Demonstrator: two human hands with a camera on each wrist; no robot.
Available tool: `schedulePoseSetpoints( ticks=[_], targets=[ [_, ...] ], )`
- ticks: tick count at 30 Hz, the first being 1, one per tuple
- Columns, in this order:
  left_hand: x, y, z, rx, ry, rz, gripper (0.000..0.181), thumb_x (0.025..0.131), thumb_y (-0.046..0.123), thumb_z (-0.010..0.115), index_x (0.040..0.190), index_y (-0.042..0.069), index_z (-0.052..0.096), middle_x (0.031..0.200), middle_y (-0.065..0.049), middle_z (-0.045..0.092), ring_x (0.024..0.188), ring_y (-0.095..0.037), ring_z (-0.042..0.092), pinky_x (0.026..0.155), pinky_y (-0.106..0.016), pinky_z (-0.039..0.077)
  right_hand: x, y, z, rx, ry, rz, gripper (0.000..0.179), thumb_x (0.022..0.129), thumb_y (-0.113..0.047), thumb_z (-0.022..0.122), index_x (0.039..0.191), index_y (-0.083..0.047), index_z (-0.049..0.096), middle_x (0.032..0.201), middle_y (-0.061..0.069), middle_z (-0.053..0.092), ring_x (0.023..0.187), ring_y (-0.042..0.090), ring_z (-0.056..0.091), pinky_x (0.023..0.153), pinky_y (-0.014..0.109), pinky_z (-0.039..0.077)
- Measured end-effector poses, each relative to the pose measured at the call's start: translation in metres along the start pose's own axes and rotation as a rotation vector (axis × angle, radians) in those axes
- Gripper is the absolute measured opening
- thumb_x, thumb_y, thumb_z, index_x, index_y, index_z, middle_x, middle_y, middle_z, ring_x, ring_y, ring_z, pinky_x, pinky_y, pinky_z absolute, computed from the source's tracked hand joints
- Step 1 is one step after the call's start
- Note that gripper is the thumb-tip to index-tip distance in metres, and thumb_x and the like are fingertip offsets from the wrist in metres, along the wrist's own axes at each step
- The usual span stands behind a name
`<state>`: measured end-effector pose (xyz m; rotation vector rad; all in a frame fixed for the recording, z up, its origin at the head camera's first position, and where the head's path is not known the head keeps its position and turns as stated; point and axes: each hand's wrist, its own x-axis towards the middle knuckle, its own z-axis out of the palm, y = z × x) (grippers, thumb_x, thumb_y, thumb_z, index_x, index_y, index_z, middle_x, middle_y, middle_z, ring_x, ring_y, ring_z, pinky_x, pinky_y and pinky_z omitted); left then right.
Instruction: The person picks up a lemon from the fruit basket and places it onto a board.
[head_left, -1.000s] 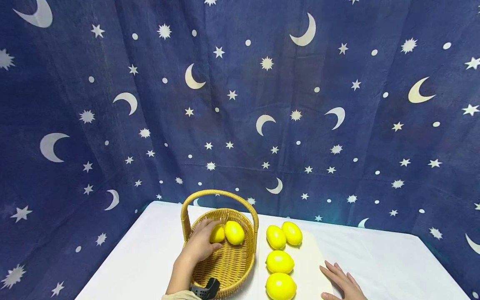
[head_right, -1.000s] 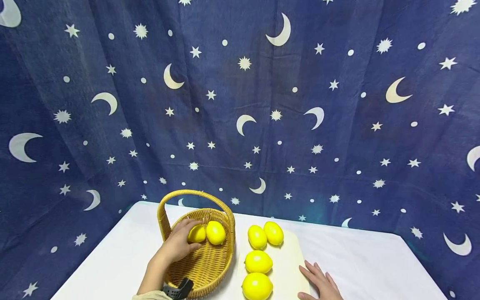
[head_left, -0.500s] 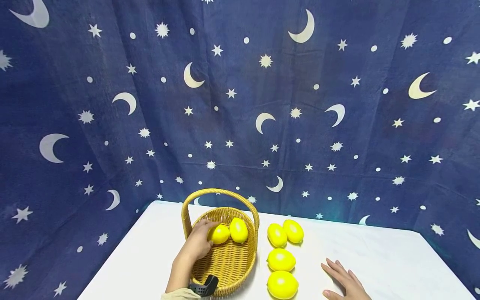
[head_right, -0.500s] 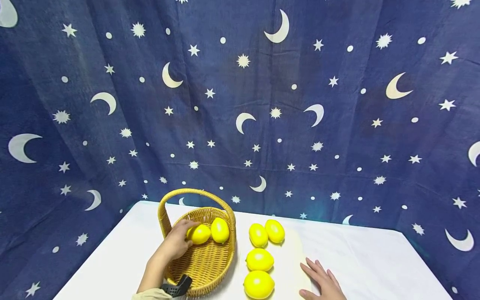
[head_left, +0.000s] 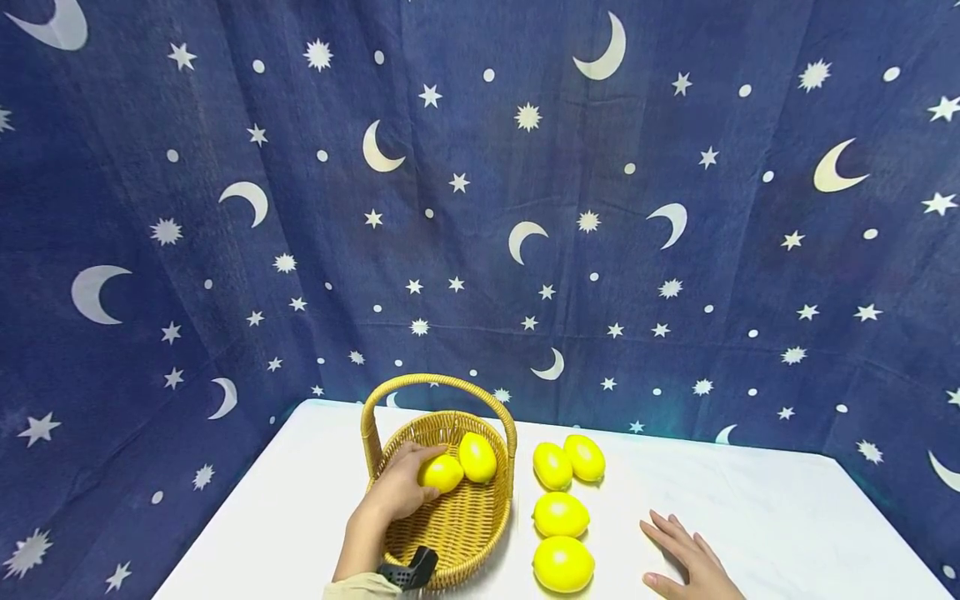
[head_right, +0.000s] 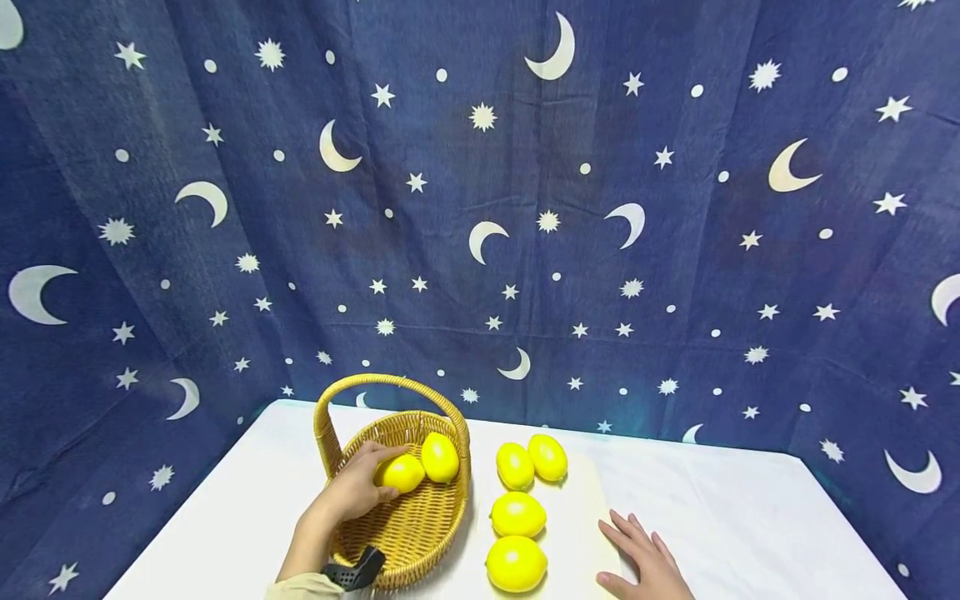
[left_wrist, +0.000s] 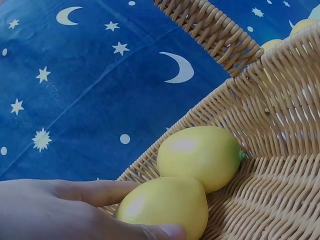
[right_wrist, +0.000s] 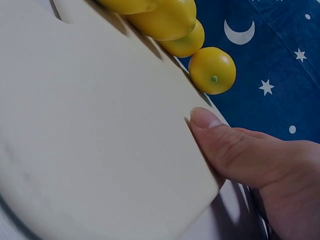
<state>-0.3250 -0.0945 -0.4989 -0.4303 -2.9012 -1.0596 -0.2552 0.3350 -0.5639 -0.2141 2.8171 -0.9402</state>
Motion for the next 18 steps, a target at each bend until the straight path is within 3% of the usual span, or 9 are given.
schedulePoseSetpoints(
  ticks=[6, 13, 18],
  targets=[
    [0.001, 0.0002, -0.0018, 0.02, -0.011, 0.037, 0.058, 0.074, 0.005, 0.077, 0.129, 0.008, 0.058, 0.118, -0.012, 0.059, 0.11, -0.03, 0.054, 0.096, -0.052, 0.044, -0.0004, -0.0026, 0.0003, 0.006, -0.005, 0.058, 0.075, 0.077, -0.047, 0.071, 0.137, -0.006, 0.049, 0.148, 0.026, 0.035, 0.137, 0.055, 0.014, 0.101, 0.076, 0.003],
    [0.002, 0.0012, -0.0026, 0.035, -0.001, 0.029, 0.059, 0.072, 0.008, 0.08, 0.126, 0.007, 0.058, 0.118, -0.013, 0.059, 0.11, -0.031, 0.055, 0.096, -0.051, 0.045, -0.001, -0.0047, -0.0005, -0.014, 0.0, 0.04, 0.072, 0.08, -0.044, 0.07, 0.138, -0.006, 0.049, 0.148, 0.026, 0.034, 0.136, 0.056, 0.014, 0.1, 0.077, 0.006],
    [0.0017, 0.0043, -0.0034, 0.033, -0.001, 0.024, 0.059, 0.07, 0.012, 0.082, 0.123, 0.005, 0.058, 0.122, -0.016, 0.059, 0.114, -0.035, 0.054, 0.098, -0.052, 0.044, 0.0, -0.0074, -0.0007, -0.011, -0.01, 0.089, 0.074, 0.079, -0.047, 0.069, 0.138, -0.007, 0.048, 0.149, 0.025, 0.033, 0.137, 0.054, 0.012, 0.102, 0.076, 0.004]
  ],
)
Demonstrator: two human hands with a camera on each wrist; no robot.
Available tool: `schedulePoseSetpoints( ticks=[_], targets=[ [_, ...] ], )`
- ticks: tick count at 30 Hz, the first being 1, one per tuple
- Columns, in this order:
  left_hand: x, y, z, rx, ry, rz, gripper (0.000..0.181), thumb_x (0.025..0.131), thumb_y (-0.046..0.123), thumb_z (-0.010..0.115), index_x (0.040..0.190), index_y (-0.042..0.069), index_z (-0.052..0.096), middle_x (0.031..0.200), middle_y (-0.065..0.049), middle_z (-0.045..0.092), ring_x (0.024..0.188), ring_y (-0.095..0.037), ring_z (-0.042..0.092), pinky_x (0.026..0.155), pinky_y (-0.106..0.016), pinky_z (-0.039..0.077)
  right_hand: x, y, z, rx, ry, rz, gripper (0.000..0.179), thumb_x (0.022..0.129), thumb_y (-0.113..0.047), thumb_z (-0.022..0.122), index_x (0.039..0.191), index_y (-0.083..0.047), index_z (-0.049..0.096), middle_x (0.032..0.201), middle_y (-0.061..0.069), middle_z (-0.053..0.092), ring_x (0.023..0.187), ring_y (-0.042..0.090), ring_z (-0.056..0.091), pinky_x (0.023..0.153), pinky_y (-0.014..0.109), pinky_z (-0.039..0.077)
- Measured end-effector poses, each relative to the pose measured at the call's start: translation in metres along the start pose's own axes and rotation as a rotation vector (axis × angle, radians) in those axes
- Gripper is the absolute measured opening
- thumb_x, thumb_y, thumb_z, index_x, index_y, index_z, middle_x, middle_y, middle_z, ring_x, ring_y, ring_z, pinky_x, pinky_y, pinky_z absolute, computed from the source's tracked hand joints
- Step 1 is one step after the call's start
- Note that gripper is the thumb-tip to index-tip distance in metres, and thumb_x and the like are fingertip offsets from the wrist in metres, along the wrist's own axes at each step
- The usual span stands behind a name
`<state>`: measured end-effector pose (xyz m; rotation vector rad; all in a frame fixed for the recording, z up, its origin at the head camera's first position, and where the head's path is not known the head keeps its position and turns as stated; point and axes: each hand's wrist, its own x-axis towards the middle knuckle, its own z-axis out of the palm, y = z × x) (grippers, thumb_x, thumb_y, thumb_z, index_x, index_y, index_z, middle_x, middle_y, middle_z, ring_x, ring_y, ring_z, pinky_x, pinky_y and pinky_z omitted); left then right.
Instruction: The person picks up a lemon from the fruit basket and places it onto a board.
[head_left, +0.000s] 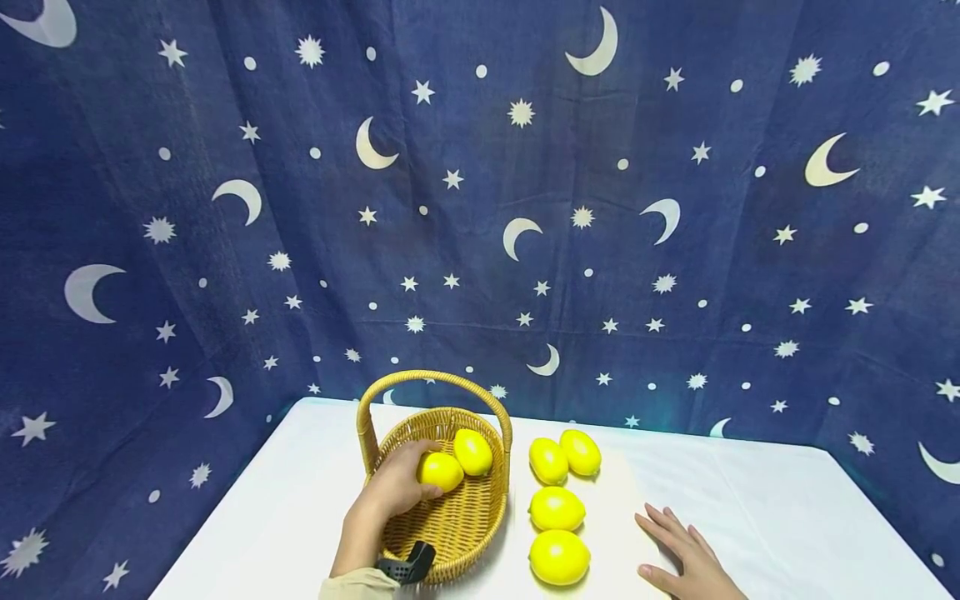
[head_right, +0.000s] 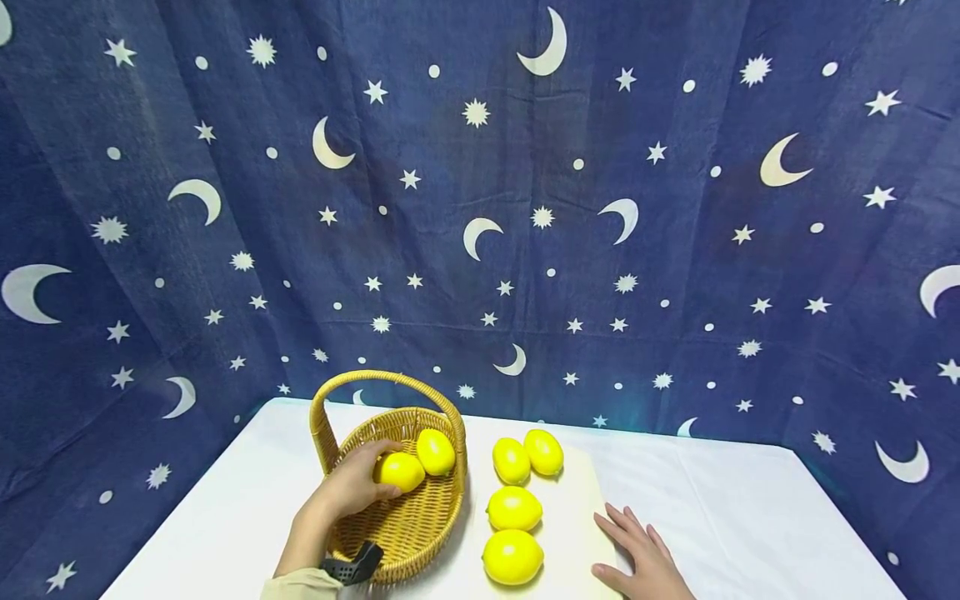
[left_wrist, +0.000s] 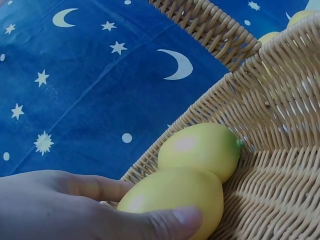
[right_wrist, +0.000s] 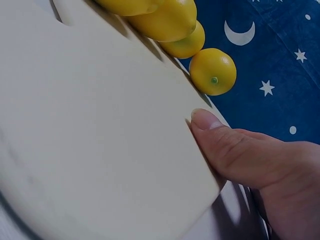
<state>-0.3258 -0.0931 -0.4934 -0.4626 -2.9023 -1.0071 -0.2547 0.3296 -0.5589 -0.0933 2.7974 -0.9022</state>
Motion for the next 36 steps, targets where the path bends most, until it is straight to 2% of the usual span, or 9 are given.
schedulePoseSetpoints(
  ticks=[4, 8, 18, 25, 36],
  targets=[
    [0.001, -0.001, -0.001, -0.012, 0.006, -0.008, 0.056, 0.07, 0.014, 0.083, 0.12, 0.006, 0.059, 0.121, -0.014, 0.06, 0.113, -0.032, 0.055, 0.097, -0.05, 0.045, 0.001, -0.003, 0.001, -0.006, 0.0, 0.027, 0.076, 0.078, -0.049, 0.069, 0.138, -0.007, 0.049, 0.149, 0.025, 0.034, 0.138, 0.053, 0.013, 0.104, 0.075, 0.003],
    [0.002, -0.001, -0.002, -0.02, 0.023, -0.004, 0.054, 0.069, 0.017, 0.084, 0.117, 0.008, 0.06, 0.119, -0.011, 0.061, 0.112, -0.03, 0.056, 0.096, -0.049, 0.045, 0.0, -0.003, 0.0, -0.019, 0.006, 0.016, 0.076, 0.078, -0.049, 0.069, 0.137, -0.006, 0.049, 0.148, 0.025, 0.034, 0.137, 0.054, 0.014, 0.103, 0.075, 0.004],
    [0.003, 0.001, -0.004, -0.064, 0.059, 0.026, 0.052, 0.071, 0.023, 0.083, 0.118, 0.012, 0.064, 0.118, -0.007, 0.062, 0.111, -0.027, 0.057, 0.097, -0.048, 0.045, -0.001, -0.004, -0.001, -0.016, 0.003, 0.036, 0.078, 0.078, -0.051, 0.069, 0.138, -0.006, 0.048, 0.148, 0.026, 0.033, 0.137, 0.054, 0.013, 0.103, 0.075, 0.003],
    [0.003, 0.004, -0.004, -0.069, 0.065, -0.001, 0.05, 0.074, 0.029, 0.081, 0.119, 0.018, 0.064, 0.117, -0.002, 0.061, 0.109, -0.022, 0.055, 0.094, -0.045, 0.046, -0.001, -0.003, -0.001, 0.004, -0.01, 0.017, 0.076, 0.08, -0.05, 0.067, 0.139, -0.005, 0.047, 0.149, 0.026, 0.032, 0.137, 0.054, 0.012, 0.103, 0.076, 0.001],
    [0.001, 0.014, -0.01, -0.067, 0.07, 0.016, 0.051, 0.074, 0.027, 0.081, 0.12, 0.013, 0.064, 0.117, -0.005, 0.061, 0.11, -0.024, 0.056, 0.096, -0.046, 0.046, -0.003, -0.004, -0.001, 0.01, 0.0, 0.025, 0.078, 0.079, -0.051, 0.067, 0.138, -0.004, 0.047, 0.149, 0.026, 0.032, 0.137, 0.054, 0.012, 0.104, 0.074, 0.001]
  ],
)
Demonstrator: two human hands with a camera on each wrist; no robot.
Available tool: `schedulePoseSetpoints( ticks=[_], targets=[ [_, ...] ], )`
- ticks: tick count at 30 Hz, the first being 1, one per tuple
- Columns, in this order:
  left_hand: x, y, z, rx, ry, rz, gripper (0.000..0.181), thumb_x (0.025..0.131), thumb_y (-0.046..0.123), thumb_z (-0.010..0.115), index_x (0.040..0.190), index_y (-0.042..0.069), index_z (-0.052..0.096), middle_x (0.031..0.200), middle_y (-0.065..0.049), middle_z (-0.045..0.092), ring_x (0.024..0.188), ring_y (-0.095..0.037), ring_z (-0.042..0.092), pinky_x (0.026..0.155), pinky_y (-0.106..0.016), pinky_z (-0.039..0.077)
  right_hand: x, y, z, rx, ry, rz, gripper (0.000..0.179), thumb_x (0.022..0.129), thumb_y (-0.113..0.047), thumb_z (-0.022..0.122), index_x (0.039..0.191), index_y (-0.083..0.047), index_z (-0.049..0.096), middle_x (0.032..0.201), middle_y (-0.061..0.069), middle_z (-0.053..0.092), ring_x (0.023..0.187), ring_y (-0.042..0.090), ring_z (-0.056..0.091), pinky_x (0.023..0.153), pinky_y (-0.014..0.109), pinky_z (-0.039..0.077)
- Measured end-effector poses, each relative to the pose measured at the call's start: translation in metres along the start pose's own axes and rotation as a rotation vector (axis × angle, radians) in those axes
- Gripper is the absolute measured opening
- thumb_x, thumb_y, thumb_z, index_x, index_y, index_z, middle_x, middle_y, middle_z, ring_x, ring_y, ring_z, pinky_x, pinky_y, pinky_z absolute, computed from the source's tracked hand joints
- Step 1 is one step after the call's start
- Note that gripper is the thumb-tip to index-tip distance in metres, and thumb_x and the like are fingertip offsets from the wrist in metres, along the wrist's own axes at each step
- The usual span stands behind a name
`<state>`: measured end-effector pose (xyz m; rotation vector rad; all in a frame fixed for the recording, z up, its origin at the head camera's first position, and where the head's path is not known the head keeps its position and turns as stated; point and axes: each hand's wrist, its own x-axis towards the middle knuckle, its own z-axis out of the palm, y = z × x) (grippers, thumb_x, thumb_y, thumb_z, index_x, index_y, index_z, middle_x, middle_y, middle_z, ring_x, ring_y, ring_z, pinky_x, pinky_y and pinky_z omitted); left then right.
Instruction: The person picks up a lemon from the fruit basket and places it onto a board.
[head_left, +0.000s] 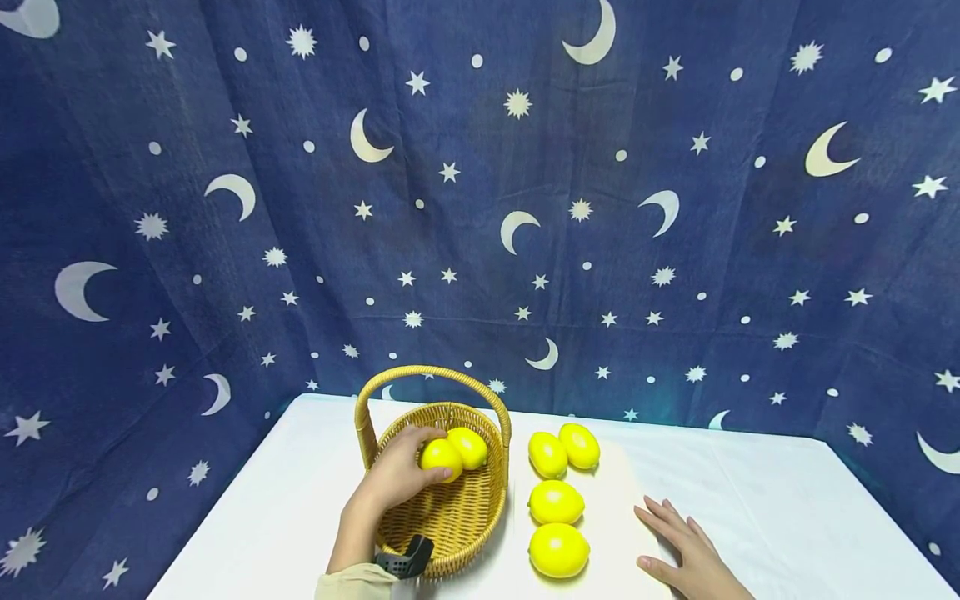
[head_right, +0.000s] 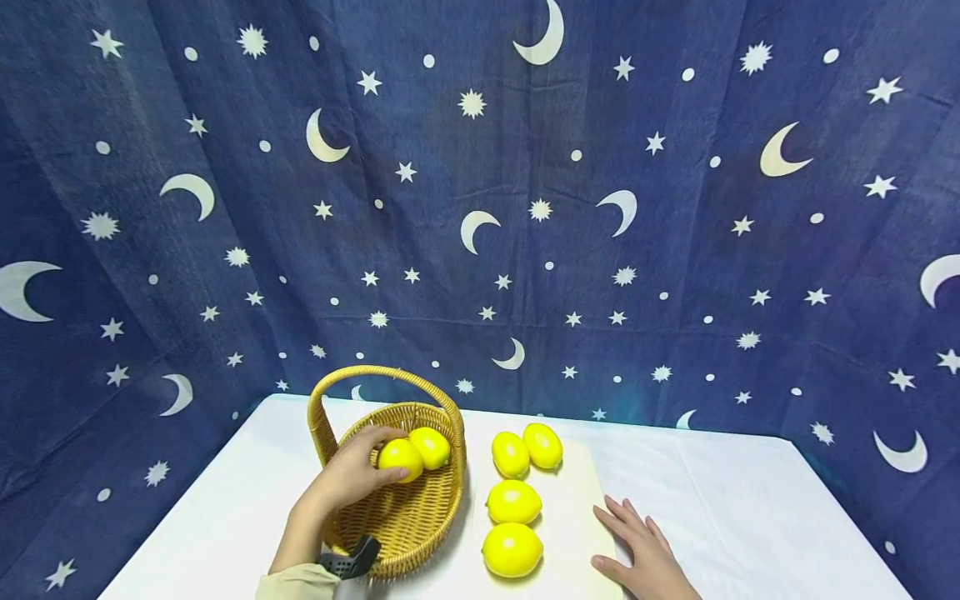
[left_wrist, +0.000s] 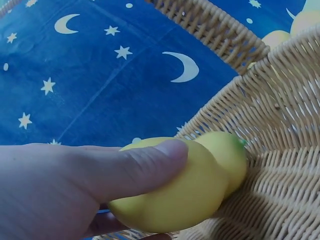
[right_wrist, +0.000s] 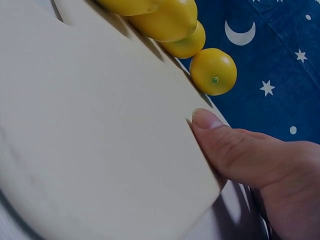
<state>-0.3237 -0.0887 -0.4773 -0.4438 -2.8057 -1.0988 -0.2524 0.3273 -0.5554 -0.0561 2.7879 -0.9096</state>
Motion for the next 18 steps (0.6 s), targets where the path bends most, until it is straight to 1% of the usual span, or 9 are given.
schedulePoseSetpoints(
  ticks=[6, 9, 15, 18],
  targets=[
    [-0.001, 0.007, -0.005, 0.005, -0.005, 0.021, 0.05, 0.074, 0.025, 0.081, 0.119, 0.013, 0.064, 0.119, -0.006, 0.061, 0.111, -0.024, 0.056, 0.096, -0.045, 0.046, 0.0, 0.0, 0.0, -0.002, 0.003, 0.001, 0.078, 0.079, -0.051, 0.067, 0.138, -0.004, 0.047, 0.149, 0.026, 0.031, 0.138, 0.053, 0.011, 0.104, 0.074, 0.0],
    [-0.002, 0.01, -0.007, 0.016, -0.01, 0.041, 0.049, 0.073, 0.026, 0.081, 0.117, 0.013, 0.064, 0.119, -0.006, 0.061, 0.111, -0.024, 0.056, 0.095, -0.044, 0.047, 0.0, -0.001, 0.0, -0.002, 0.003, 0.001, 0.078, 0.08, -0.051, 0.067, 0.139, -0.004, 0.046, 0.149, 0.026, 0.031, 0.138, 0.053, 0.011, 0.104, 0.074, 0.0],
    [-0.003, 0.016, -0.012, 0.02, -0.035, 0.088, 0.047, 0.074, 0.027, 0.08, 0.117, 0.013, 0.065, 0.118, -0.005, 0.064, 0.112, -0.024, 0.057, 0.096, -0.044, 0.046, 0.0, -0.002, 0.0, -0.002, 0.003, 0.005, 0.079, 0.079, -0.051, 0.067, 0.139, -0.004, 0.046, 0.149, 0.026, 0.031, 0.138, 0.053, 0.011, 0.105, 0.074, 0.0],
    [-0.004, 0.02, -0.015, 0.011, -0.053, 0.1, 0.047, 0.075, 0.027, 0.079, 0.118, 0.013, 0.064, 0.117, -0.003, 0.065, 0.111, -0.023, 0.058, 0.095, -0.044, 0.047, 0.0, -0.002, 0.0, -0.002, 0.004, 0.004, 0.079, 0.079, -0.051, 0.068, 0.138, -0.004, 0.047, 0.149, 0.026, 0.032, 0.138, 0.054, 0.011, 0.104, 0.074, 0.001]
  ],
)
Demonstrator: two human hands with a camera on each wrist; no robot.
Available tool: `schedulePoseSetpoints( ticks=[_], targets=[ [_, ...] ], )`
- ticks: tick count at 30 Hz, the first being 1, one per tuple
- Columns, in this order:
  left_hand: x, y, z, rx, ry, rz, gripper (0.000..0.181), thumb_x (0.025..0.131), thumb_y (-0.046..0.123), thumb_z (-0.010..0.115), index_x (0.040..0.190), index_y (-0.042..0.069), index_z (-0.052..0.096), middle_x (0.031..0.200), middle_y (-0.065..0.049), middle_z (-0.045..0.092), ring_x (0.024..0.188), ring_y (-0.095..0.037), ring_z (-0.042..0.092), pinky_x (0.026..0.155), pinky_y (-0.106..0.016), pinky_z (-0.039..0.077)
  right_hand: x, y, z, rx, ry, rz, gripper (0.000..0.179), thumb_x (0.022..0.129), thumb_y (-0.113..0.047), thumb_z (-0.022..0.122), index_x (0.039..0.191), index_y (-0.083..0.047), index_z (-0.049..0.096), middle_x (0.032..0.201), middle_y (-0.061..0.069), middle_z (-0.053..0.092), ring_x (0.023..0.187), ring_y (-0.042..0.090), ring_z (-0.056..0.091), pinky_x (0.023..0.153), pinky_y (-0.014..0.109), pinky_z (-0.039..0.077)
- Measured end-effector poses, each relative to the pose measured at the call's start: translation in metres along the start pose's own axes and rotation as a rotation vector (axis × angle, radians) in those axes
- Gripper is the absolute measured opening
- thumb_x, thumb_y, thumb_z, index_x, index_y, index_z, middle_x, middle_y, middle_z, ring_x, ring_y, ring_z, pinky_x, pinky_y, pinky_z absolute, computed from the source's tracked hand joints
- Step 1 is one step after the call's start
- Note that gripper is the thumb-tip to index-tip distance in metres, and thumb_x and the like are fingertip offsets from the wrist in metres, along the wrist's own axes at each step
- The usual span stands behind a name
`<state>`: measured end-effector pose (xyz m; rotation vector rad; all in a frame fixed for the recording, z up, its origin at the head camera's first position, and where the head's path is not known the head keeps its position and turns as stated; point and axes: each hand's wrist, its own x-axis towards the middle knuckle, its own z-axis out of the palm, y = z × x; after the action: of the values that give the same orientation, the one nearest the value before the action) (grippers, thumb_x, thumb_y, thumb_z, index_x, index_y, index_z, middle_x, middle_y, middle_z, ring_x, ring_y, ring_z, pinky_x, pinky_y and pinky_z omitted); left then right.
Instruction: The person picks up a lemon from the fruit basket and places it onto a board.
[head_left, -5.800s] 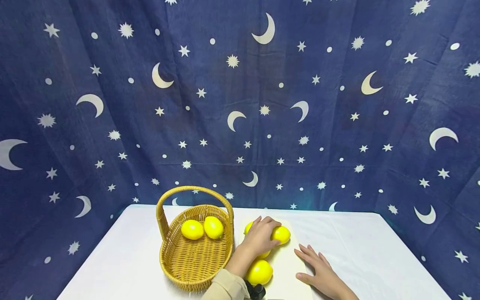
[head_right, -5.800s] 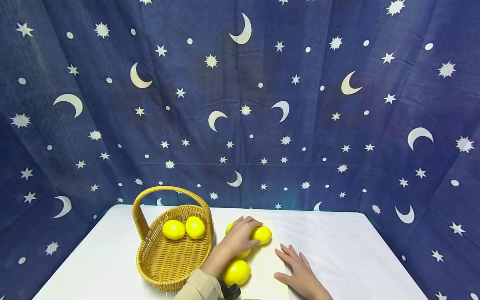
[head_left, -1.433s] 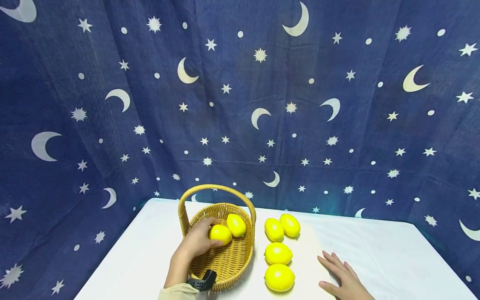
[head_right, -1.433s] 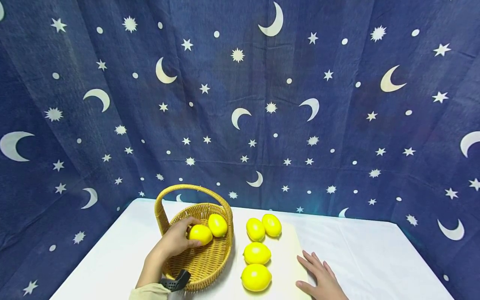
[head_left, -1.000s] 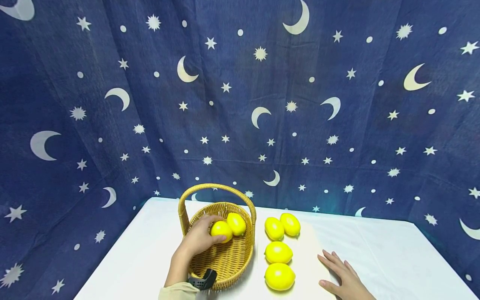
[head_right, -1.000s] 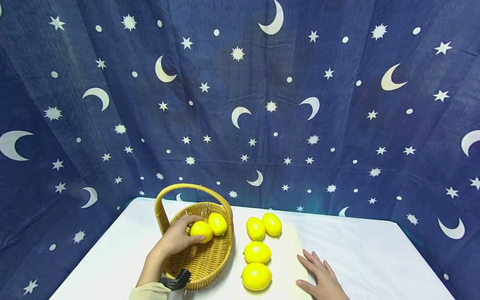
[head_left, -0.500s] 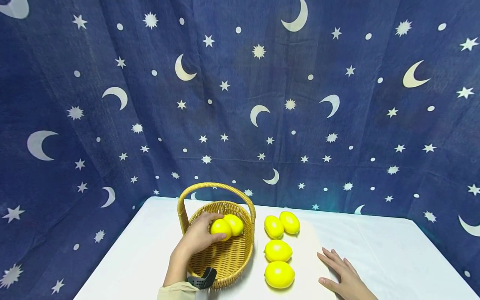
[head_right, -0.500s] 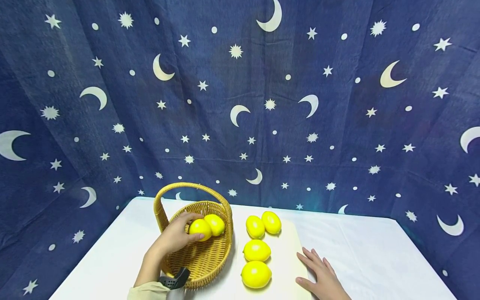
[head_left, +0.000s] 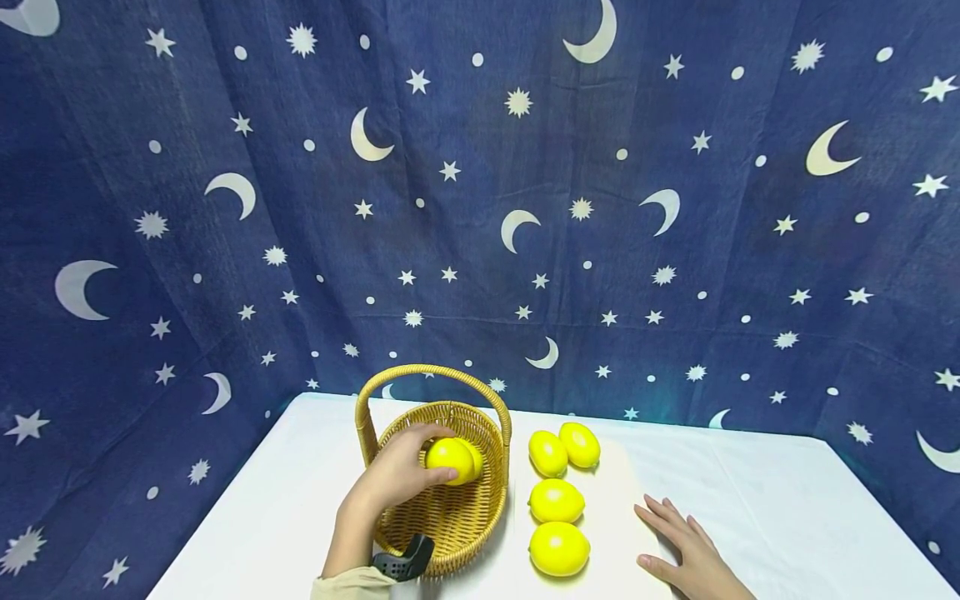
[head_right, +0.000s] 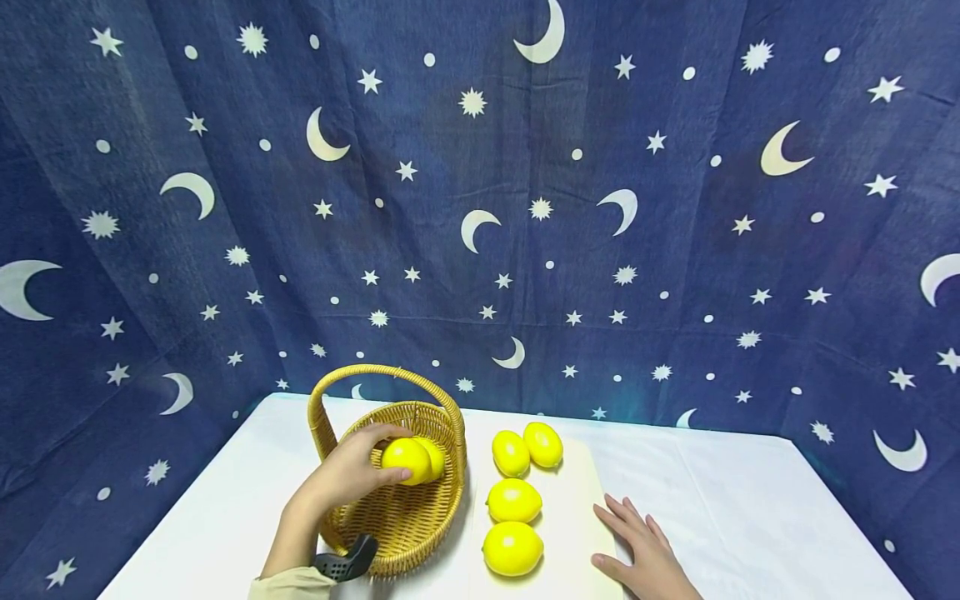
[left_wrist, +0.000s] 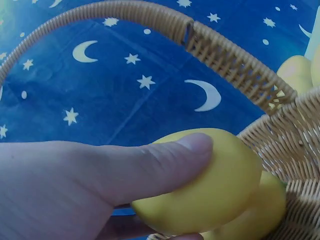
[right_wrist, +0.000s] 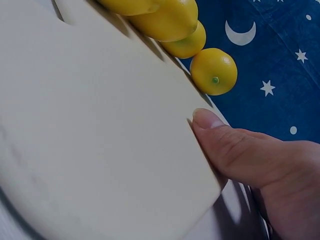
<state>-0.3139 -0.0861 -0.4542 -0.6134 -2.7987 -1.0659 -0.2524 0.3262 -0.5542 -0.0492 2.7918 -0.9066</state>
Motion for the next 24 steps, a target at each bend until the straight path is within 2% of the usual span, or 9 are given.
schedulePoseSetpoints(
  ticks=[6, 10, 17, 24],
  targets=[
    [-0.003, 0.009, -0.005, 0.028, -0.035, 0.051, 0.046, 0.075, 0.025, 0.079, 0.117, 0.014, 0.063, 0.113, 0.001, 0.065, 0.105, -0.017, 0.057, 0.089, -0.038, 0.048, 0.001, 0.0, 0.0, -0.005, 0.004, 0.002, 0.079, 0.079, -0.051, 0.068, 0.138, -0.004, 0.047, 0.149, 0.026, 0.033, 0.138, 0.054, 0.012, 0.105, 0.073, 0.001],
    [-0.005, 0.017, -0.009, 0.044, -0.082, 0.096, 0.045, 0.073, 0.025, 0.08, 0.113, 0.016, 0.062, 0.107, 0.006, 0.064, 0.097, -0.013, 0.056, 0.084, -0.034, 0.049, 0.001, 0.0, 0.0, -0.009, 0.003, 0.006, 0.079, 0.079, -0.052, 0.067, 0.138, -0.005, 0.047, 0.149, 0.025, 0.033, 0.138, 0.053, 0.013, 0.105, 0.073, 0.001],
    [-0.012, 0.042, -0.015, 0.007, -0.171, 0.108, 0.042, 0.072, 0.029, 0.08, 0.11, 0.022, 0.061, 0.106, 0.01, 0.062, 0.097, -0.01, 0.054, 0.082, -0.028, 0.05, 0.0, -0.001, 0.0, -0.014, 0.003, 0.012, 0.08, 0.078, -0.053, 0.067, 0.139, -0.005, 0.047, 0.149, 0.025, 0.033, 0.139, 0.052, 0.014, 0.106, 0.073, 0.001],
    [-0.015, 0.066, -0.014, 0.002, -0.255, 0.143, 0.039, 0.07, 0.03, 0.082, 0.104, 0.026, 0.063, 0.1, 0.016, 0.061, 0.094, -0.006, 0.052, 0.082, -0.025, 0.048, -0.001, -0.002, 0.001, -0.006, 0.007, 0.008, 0.079, 0.079, -0.052, 0.067, 0.138, -0.004, 0.047, 0.149, 0.026, 0.033, 0.138, 0.053, 0.013, 0.105, 0.073, 0.0]
  ],
)
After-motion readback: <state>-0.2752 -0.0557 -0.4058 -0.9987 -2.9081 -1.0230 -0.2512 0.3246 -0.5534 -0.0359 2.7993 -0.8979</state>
